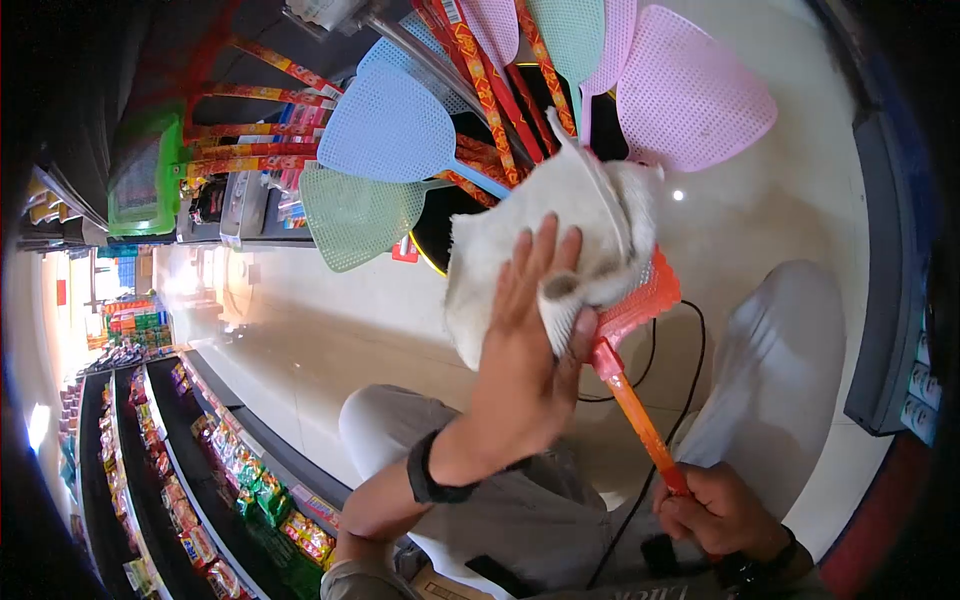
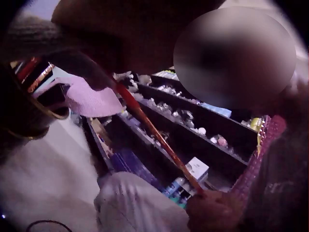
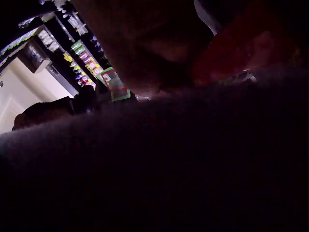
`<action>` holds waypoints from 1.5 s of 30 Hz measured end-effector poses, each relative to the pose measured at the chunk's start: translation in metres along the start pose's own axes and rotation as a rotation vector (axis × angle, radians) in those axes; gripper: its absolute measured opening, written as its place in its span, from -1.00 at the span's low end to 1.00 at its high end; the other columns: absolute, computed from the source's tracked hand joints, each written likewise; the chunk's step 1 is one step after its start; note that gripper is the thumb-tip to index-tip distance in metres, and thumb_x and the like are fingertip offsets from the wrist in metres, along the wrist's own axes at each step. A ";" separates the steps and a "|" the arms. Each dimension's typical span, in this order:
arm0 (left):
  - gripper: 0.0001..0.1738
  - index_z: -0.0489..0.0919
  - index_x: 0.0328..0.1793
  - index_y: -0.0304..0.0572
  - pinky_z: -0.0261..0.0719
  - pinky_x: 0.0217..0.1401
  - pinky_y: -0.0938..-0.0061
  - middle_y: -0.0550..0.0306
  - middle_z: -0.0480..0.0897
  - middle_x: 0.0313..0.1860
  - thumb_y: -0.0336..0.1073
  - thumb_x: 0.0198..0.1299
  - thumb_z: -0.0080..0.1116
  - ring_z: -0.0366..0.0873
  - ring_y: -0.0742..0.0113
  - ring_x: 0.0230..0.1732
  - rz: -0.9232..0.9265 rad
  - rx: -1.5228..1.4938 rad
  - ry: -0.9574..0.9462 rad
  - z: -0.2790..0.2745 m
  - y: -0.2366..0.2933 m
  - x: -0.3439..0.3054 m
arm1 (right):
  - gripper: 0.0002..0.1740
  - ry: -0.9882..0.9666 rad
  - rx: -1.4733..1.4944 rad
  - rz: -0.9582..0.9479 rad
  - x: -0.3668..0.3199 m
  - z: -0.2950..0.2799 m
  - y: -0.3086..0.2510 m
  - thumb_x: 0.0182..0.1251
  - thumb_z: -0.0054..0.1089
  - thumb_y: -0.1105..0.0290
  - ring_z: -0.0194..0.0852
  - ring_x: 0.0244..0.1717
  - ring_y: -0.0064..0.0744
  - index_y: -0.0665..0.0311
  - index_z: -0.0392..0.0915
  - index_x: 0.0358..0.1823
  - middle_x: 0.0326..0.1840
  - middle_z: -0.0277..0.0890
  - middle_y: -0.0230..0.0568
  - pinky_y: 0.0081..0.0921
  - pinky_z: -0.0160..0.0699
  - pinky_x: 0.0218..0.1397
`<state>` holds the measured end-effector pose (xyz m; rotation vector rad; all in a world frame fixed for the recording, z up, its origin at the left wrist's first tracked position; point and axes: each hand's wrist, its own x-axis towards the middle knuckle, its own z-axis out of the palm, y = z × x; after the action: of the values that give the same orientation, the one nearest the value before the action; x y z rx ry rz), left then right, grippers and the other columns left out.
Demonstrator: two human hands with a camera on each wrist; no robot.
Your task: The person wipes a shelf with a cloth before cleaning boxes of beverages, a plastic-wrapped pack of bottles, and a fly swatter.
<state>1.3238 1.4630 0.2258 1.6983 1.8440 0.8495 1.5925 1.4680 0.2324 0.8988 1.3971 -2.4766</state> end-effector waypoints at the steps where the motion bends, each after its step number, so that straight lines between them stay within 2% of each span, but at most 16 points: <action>1: -0.30 0.22 0.55 -0.23 -0.04 0.56 -0.10 -0.25 0.08 0.59 -0.41 0.27 0.15 -0.04 -0.41 0.58 0.006 -0.002 -0.021 0.003 0.000 -0.004 | -0.85 0.001 0.015 -0.002 0.001 -0.001 0.002 0.50 -0.04 0.36 0.38 -0.56 -0.58 0.30 0.40 -0.17 -0.59 0.42 -0.37 -0.53 0.43 -0.40; 4: -0.41 0.27 0.51 -0.38 -0.02 0.57 0.04 -0.35 0.16 0.55 -0.39 0.34 -0.05 0.02 -0.36 0.58 0.005 0.090 -0.050 -0.004 0.021 -0.012 | -0.85 0.012 0.072 -0.001 0.000 0.000 0.005 0.50 -0.04 0.37 0.36 -0.56 -0.61 0.31 0.40 -0.16 -0.59 0.41 -0.39 -0.56 0.41 -0.42; 8: -0.38 0.36 0.46 -0.36 -0.03 0.57 -0.03 -0.39 0.14 0.56 -0.42 0.21 -0.02 -0.05 -0.40 0.59 0.112 0.164 -0.094 -0.007 0.032 -0.023 | -0.85 0.042 0.157 -0.021 0.006 0.004 -0.002 0.51 -0.06 0.39 0.34 -0.56 -0.65 0.33 0.42 -0.16 -0.59 0.40 -0.40 -0.59 0.37 -0.44; 9: -0.43 0.46 0.33 -0.40 0.24 0.46 -0.02 -0.39 0.34 0.44 -0.41 0.14 0.01 0.23 -0.39 0.48 0.165 0.207 -0.062 -0.009 0.034 -0.025 | -0.85 0.057 0.177 -0.030 0.007 0.003 -0.002 0.51 -0.06 0.39 0.33 -0.56 -0.66 0.33 0.42 -0.15 -0.59 0.40 -0.40 -0.59 0.37 -0.44; 12: -0.44 0.57 0.07 -0.41 0.59 0.06 0.15 -0.23 0.63 0.00 -0.44 -0.20 0.20 0.63 -0.15 0.01 0.228 -0.057 -0.018 -0.022 0.030 -0.034 | -0.81 0.081 0.196 -0.080 0.006 0.006 0.008 0.54 -0.07 0.36 0.30 -0.59 -0.66 0.35 0.43 -0.17 -0.61 0.38 -0.41 -0.59 0.35 -0.45; 14: -0.56 0.60 -0.08 -0.37 0.63 -0.26 0.31 -0.03 0.66 -0.28 -0.42 -0.21 0.21 0.66 0.05 -0.34 0.235 -0.078 -0.052 -0.038 0.033 -0.034 | -0.78 0.115 0.145 -0.056 0.006 0.005 0.001 0.56 -0.07 0.32 0.28 -0.60 -0.65 0.35 0.43 -0.17 -0.62 0.36 -0.41 -0.59 0.34 -0.47; 16: -0.43 0.56 0.06 -0.34 0.62 -0.24 0.28 -0.04 0.66 -0.26 -0.30 -0.19 0.24 0.66 -0.01 -0.33 0.259 -0.171 -0.310 -0.054 0.027 -0.029 | -0.75 0.109 0.153 -0.065 0.006 0.006 -0.001 0.57 -0.07 0.28 0.27 -0.62 -0.65 0.35 0.44 -0.17 -0.63 0.35 -0.42 -0.59 0.32 -0.49; 21: -0.26 0.49 0.30 -0.29 0.64 -0.06 0.15 -0.12 0.67 0.03 0.21 0.24 0.14 0.67 -0.14 -0.07 0.215 -0.067 -0.931 -0.071 0.008 -0.025 | -0.71 0.100 0.194 -0.095 0.008 0.008 -0.002 0.56 -0.05 0.22 0.25 -0.62 -0.67 0.33 0.45 -0.18 -0.63 0.35 -0.43 -0.61 0.26 -0.52; 24: -0.11 0.40 0.38 -0.30 0.59 0.00 0.05 -0.22 0.62 0.11 0.39 0.31 -0.14 0.62 -0.23 0.00 0.075 -0.262 -1.017 -0.057 -0.007 -0.020 | -0.69 0.065 0.214 -0.083 0.008 0.007 -0.001 0.56 -0.04 0.19 0.25 -0.61 -0.67 0.34 0.45 -0.18 -0.61 0.36 -0.42 -0.62 0.24 -0.53; 25: -0.14 0.32 0.42 -0.42 0.48 0.13 0.07 -0.32 0.58 0.07 0.30 0.41 -0.21 0.53 -0.29 0.04 0.053 -0.345 -0.913 -0.045 -0.016 -0.027 | -0.68 0.055 0.215 -0.064 0.009 0.008 -0.003 0.55 -0.04 0.18 0.25 -0.61 -0.68 0.34 0.45 -0.18 -0.60 0.36 -0.41 -0.62 0.23 -0.54; 28: -0.19 0.24 0.47 -0.44 0.37 0.27 0.22 -0.18 0.49 0.24 0.22 0.49 -0.30 0.44 0.02 0.26 -0.082 -0.675 -0.553 -0.012 -0.023 -0.035 | -0.67 0.039 0.265 -0.032 0.007 0.009 -0.006 0.55 -0.03 0.18 0.22 -0.60 -0.68 0.35 0.44 -0.17 -0.58 0.37 -0.39 -0.62 0.20 -0.55; 29: -0.29 0.28 0.44 -0.39 0.36 0.20 0.35 0.05 0.51 0.13 0.14 0.52 -0.25 0.42 0.26 0.16 -0.169 -0.790 -0.462 -0.006 -0.023 -0.036 | -0.67 0.043 0.310 -0.037 0.006 0.009 -0.005 0.55 -0.03 0.18 0.21 -0.60 -0.69 0.35 0.44 -0.16 -0.58 0.37 -0.38 -0.62 0.19 -0.55; 34: -0.49 0.37 0.38 -0.24 0.35 0.03 0.55 0.28 0.48 -0.03 -0.05 0.49 -0.01 0.38 0.53 -0.08 -0.417 -1.088 -0.085 -0.003 -0.035 -0.051 | -0.67 0.031 0.365 -0.039 0.004 0.009 -0.002 0.54 0.00 0.18 0.19 -0.61 -0.69 0.37 0.43 -0.15 -0.55 0.39 -0.35 -0.64 0.16 -0.56; 38: -0.51 0.46 0.29 -0.32 0.41 0.00 0.54 0.22 0.57 0.02 -0.14 0.38 0.16 0.47 0.52 -0.07 -0.356 -1.072 0.066 -0.015 -0.035 -0.046 | -0.69 0.048 0.353 -0.032 0.003 0.008 -0.001 0.53 0.00 0.21 0.18 -0.63 -0.69 0.37 0.44 -0.16 -0.56 0.40 -0.35 -0.63 0.17 -0.56; 40: -0.55 0.51 0.22 -0.35 0.41 0.01 0.55 0.20 0.60 0.01 -0.16 0.35 0.20 0.48 0.53 -0.05 -0.520 -1.183 0.081 -0.032 -0.033 -0.039 | -0.71 0.067 0.334 0.003 0.001 0.008 -0.005 0.53 0.00 0.22 0.18 -0.64 -0.68 0.35 0.44 -0.17 -0.57 0.40 -0.35 -0.63 0.18 -0.56; 45: -0.87 0.65 -0.12 -0.33 0.38 -0.21 0.62 0.35 0.61 -0.32 -0.44 0.28 0.17 0.45 0.63 -0.28 -0.389 -0.950 -0.032 -0.046 -0.037 -0.029 | -0.64 0.089 0.245 0.020 0.000 0.007 -0.009 0.47 0.10 0.14 0.15 -0.68 -0.68 0.37 0.47 -0.21 -0.60 0.40 -0.28 -0.65 0.11 -0.62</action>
<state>1.2686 1.4275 0.2293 0.7285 1.3152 1.2301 1.5857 1.4678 0.2413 1.0770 1.1172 -2.6630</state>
